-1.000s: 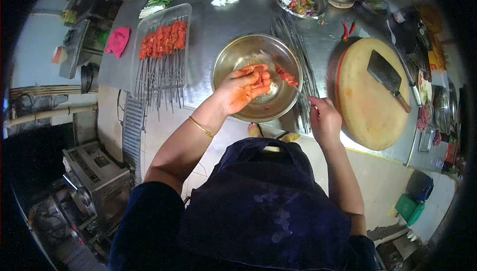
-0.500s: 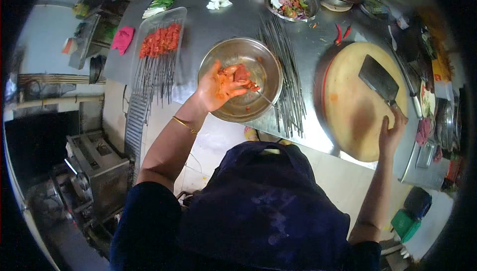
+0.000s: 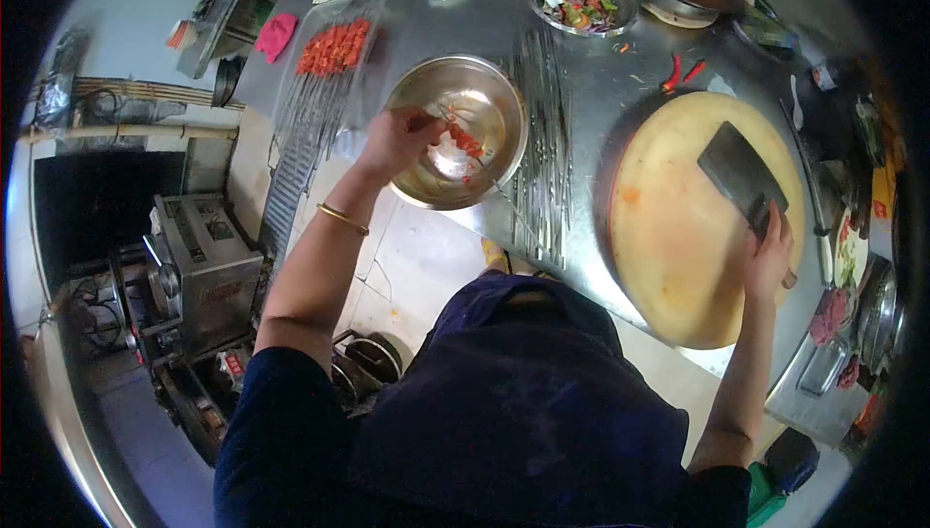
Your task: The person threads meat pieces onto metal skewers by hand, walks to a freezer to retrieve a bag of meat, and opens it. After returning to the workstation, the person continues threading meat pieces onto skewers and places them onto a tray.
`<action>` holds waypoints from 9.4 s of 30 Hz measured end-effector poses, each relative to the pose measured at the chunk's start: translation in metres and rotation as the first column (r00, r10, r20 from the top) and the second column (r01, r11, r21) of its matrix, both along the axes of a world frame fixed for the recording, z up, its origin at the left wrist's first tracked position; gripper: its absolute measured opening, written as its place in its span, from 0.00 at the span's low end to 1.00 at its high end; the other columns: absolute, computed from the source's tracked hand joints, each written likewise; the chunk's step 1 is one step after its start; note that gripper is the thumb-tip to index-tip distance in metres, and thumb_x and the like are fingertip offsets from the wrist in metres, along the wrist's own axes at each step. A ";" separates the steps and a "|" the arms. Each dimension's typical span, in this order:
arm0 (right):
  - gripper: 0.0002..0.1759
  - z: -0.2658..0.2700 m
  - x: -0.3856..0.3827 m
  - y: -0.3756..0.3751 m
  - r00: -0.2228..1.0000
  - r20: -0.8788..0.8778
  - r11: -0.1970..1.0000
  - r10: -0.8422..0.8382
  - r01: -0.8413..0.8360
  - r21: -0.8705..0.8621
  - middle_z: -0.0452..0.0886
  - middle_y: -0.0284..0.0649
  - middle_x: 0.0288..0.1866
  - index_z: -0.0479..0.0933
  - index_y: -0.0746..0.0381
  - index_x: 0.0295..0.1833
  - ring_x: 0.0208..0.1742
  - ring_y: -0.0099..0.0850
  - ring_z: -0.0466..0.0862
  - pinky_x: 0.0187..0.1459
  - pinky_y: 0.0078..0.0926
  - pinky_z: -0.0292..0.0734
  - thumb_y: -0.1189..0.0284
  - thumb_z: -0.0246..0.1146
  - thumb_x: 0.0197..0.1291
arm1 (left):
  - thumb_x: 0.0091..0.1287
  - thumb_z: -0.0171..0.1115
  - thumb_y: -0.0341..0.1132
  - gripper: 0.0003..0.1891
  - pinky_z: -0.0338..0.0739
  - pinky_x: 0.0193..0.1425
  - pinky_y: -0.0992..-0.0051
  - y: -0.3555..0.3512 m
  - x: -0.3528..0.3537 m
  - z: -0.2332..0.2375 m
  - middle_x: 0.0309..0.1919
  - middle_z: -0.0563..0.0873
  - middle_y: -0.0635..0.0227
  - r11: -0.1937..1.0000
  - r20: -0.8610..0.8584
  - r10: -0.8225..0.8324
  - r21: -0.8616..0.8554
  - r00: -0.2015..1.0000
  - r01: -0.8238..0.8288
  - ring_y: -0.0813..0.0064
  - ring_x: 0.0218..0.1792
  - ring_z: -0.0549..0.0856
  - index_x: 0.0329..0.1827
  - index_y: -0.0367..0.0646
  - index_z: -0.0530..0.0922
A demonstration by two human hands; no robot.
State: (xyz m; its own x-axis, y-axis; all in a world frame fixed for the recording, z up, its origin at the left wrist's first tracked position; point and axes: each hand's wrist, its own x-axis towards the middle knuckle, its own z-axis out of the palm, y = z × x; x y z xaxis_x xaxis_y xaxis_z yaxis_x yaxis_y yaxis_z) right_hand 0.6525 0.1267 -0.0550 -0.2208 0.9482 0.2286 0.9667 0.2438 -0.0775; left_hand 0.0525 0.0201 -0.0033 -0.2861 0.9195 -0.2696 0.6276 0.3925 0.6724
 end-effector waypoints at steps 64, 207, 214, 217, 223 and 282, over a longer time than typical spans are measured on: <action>0.20 0.075 -0.103 -0.081 0.996 -0.033 0.995 0.085 -0.086 -0.051 0.83 0.39 0.40 0.82 0.54 0.52 0.45 0.41 0.82 0.46 0.36 0.78 0.72 0.68 0.50 | 0.69 0.49 0.64 0.26 0.74 0.30 0.79 -0.028 0.028 -0.025 0.27 0.80 0.76 0.787 0.869 0.474 -0.348 0.139 -0.510 0.81 0.26 0.77 0.42 0.49 0.78; 0.18 0.238 -0.774 -0.128 -0.615 -0.702 0.775 -0.360 -0.616 0.142 0.71 0.32 0.20 0.77 0.61 0.37 0.15 0.21 0.67 0.16 0.21 0.60 0.60 0.48 0.70 | 0.73 0.57 0.41 0.11 0.75 0.43 0.77 -0.051 -0.442 -0.034 0.34 0.79 0.78 0.805 0.808 0.417 -0.541 -0.416 -0.244 0.81 0.35 0.78 0.52 0.49 0.76; 0.12 0.056 -0.791 -0.055 0.591 -0.711 0.858 -0.381 -0.062 -0.511 0.79 0.36 0.23 0.81 0.65 0.48 0.22 0.27 0.78 0.27 0.22 0.72 0.72 0.63 0.62 | 0.72 0.57 0.38 0.10 0.76 0.43 0.77 -0.044 -0.468 -0.045 0.36 0.83 0.76 0.805 0.850 0.353 -0.489 -0.392 -0.335 0.80 0.36 0.81 0.53 0.49 0.77; 0.13 0.033 -0.802 -0.050 0.894 -0.397 0.890 -0.207 0.004 -0.455 0.85 0.45 0.31 0.82 0.65 0.45 0.33 0.35 0.86 0.39 0.31 0.78 0.69 0.68 0.56 | 0.72 0.57 0.37 0.11 0.76 0.44 0.77 -0.043 -0.473 -0.048 0.37 0.83 0.76 0.809 0.849 0.342 -0.484 -0.403 -0.334 0.80 0.36 0.81 0.55 0.49 0.76; 0.11 0.009 -0.796 -0.050 0.650 -0.668 0.858 -0.362 -0.047 -0.511 0.83 0.38 0.29 0.81 0.67 0.44 0.29 0.25 0.81 0.34 0.22 0.74 0.72 0.67 0.59 | 0.73 0.55 0.38 0.12 0.76 0.45 0.78 -0.042 -0.478 -0.050 0.37 0.83 0.75 0.813 0.833 0.331 -0.490 -0.443 -0.315 0.80 0.36 0.81 0.56 0.47 0.76; 0.08 0.027 -0.755 -0.100 0.089 -0.861 0.865 -0.501 0.032 -0.500 0.77 0.29 0.32 0.77 0.67 0.47 0.32 0.16 0.72 0.35 0.14 0.66 0.73 0.60 0.68 | 0.73 0.56 0.44 0.14 0.75 0.43 0.75 -0.046 -0.419 -0.030 0.33 0.78 0.78 0.872 0.886 0.372 -0.436 -0.277 -0.223 0.82 0.34 0.76 0.53 0.45 0.78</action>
